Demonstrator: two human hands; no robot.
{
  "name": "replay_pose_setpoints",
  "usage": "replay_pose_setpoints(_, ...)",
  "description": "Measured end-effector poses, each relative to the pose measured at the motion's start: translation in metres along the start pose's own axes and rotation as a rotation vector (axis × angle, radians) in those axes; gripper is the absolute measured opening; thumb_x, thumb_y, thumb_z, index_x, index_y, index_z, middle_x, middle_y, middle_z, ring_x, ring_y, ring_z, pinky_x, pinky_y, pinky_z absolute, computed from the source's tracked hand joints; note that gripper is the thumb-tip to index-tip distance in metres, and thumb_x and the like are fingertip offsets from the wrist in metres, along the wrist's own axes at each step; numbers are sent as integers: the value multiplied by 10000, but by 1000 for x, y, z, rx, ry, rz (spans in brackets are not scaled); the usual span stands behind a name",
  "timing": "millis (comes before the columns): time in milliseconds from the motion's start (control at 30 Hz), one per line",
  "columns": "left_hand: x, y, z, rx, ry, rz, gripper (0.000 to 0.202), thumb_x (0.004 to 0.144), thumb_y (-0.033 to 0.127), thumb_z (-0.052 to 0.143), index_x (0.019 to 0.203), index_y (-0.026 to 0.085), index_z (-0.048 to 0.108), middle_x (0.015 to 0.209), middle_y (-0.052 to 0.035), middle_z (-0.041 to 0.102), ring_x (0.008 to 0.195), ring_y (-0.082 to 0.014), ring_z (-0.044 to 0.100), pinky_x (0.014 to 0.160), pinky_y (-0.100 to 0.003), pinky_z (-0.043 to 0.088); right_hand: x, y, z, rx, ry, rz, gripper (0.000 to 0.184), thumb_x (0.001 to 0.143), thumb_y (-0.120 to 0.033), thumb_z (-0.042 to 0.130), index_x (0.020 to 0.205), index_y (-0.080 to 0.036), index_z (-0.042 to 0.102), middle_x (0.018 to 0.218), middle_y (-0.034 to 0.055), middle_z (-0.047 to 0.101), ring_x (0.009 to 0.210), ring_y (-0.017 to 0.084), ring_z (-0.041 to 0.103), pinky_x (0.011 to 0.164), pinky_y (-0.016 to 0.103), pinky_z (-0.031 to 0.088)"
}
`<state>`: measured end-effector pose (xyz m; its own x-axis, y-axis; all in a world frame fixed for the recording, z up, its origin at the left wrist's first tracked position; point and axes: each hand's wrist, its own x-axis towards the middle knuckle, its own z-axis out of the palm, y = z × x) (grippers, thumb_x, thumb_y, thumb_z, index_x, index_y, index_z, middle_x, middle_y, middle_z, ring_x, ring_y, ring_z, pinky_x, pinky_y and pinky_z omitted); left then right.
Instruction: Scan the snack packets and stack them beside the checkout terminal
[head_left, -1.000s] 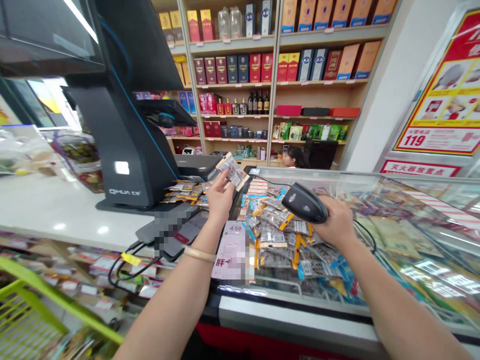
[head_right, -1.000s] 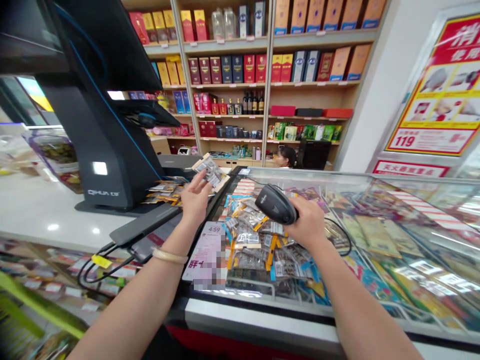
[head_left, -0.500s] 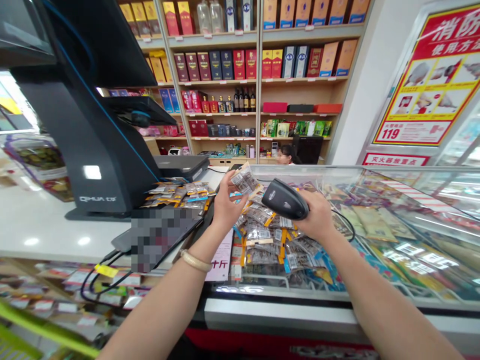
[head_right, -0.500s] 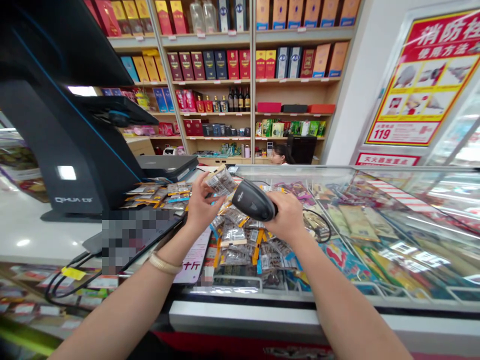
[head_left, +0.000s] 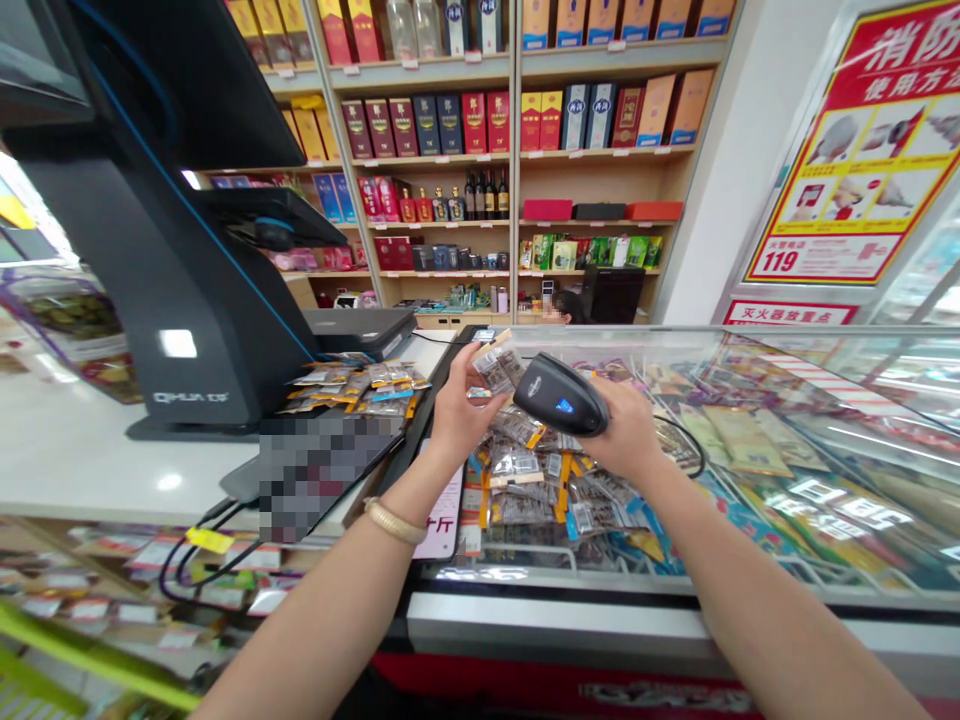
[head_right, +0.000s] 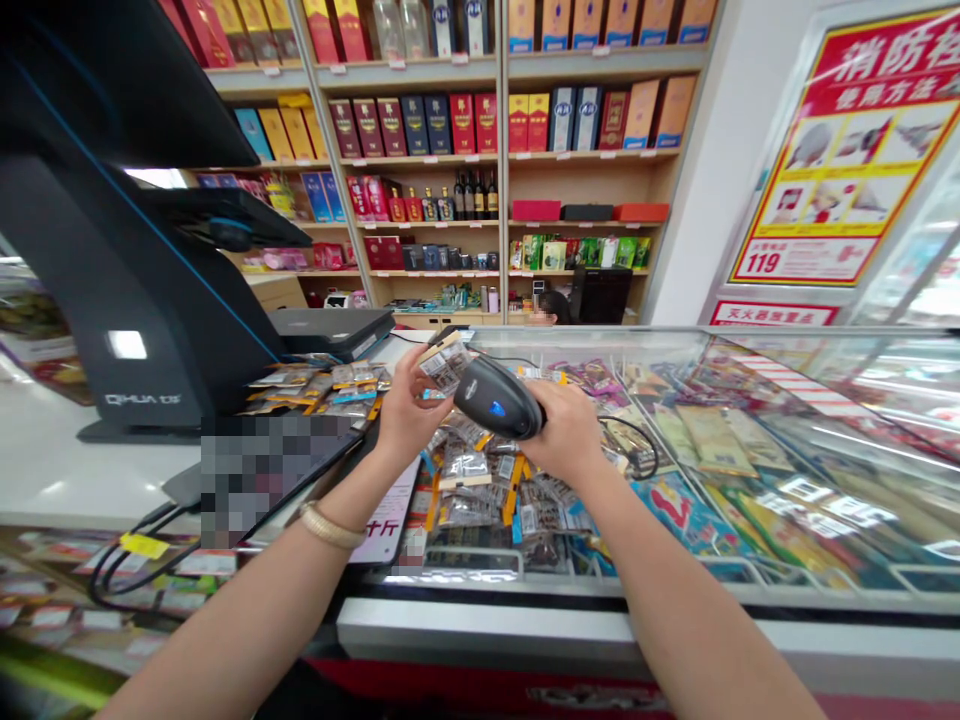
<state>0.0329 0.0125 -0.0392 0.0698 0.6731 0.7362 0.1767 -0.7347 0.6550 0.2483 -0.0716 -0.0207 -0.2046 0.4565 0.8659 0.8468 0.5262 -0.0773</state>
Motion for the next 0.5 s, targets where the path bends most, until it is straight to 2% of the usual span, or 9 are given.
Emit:
replay_pose_setpoints(133,-1,-2,3,-57,-16,-102,888,637,230,823,1412,262,390,943,-14,599,736,-128,627,613,-232,573,0,4,-2,-24,80,33,246,727,-342,564,896,-191,658,789,76,710,738,243,656,659,336,444)
replay_pose_setpoints(200,-3,-2,6,-96,-96,-170,945,637,236,828,1451,250,347,924,-20,619,710,-138,642,641,-266,579,-1,9,-3,-44,125,54,258,722,-361,572,895,-189,655,787,81,707,743,253,656,652,338,449)
replay_pose_setpoints(267,-5,-1,9,-72,-212,-192,951,665,264,817,1478,226,325,956,-53,656,773,-177,670,742,-337,586,-2,14,-4,-69,146,83,253,720,-382,584,875,-194,652,776,82,704,729,258,655,631,337,450)
replay_pose_setpoints(367,-9,4,10,106,-333,-98,819,704,337,794,1428,186,442,1188,-152,638,1075,-278,630,974,-451,499,-4,21,-4,-99,155,109,201,715,-367,576,819,-208,643,759,77,704,717,261,660,629,337,460)
replay_pose_setpoints(433,-10,7,10,202,-375,-13,694,737,375,761,1362,179,530,1304,-173,578,1219,-309,545,1066,-470,416,-5,23,-3,-104,156,88,205,702,-349,578,832,-206,648,763,77,708,711,262,666,626,337,467)
replay_pose_setpoints(500,-10,7,10,222,-375,31,588,789,391,704,1323,185,570,1316,-164,564,1264,-298,508,1101,-452,376,-6,24,-2,-111,162,64,234,692,-340,576,863,-202,656,771,79,712,707,264,670,621,339,472)
